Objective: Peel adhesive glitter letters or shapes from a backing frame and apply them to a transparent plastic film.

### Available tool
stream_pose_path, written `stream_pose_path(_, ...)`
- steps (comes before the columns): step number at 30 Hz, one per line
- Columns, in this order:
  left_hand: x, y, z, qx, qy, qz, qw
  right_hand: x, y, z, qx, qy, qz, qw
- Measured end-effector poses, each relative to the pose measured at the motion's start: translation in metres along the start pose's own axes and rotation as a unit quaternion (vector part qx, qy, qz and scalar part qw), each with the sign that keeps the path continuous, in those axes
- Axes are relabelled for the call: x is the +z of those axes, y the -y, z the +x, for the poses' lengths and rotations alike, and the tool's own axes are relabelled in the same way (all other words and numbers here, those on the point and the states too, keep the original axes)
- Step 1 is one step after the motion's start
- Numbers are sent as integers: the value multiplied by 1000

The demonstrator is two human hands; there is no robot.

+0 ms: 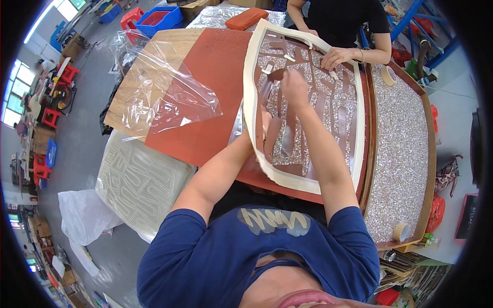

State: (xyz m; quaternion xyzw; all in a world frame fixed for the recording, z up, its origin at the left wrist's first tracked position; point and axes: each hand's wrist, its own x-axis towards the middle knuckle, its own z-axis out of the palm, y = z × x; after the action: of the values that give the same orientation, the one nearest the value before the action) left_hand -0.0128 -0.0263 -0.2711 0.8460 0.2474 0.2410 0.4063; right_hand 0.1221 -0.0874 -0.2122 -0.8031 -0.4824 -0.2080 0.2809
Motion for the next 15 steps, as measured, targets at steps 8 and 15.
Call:
stream_pose_path(8, -19, 26, 20, 65, -12, 18, 998, -3, 4, -19, 38, -49, 112, 992)
stream_pose_path(15, 2, 30, 65, 105, -31, 53, 993, 28, -16, -15, -60, 9, 48, 997)
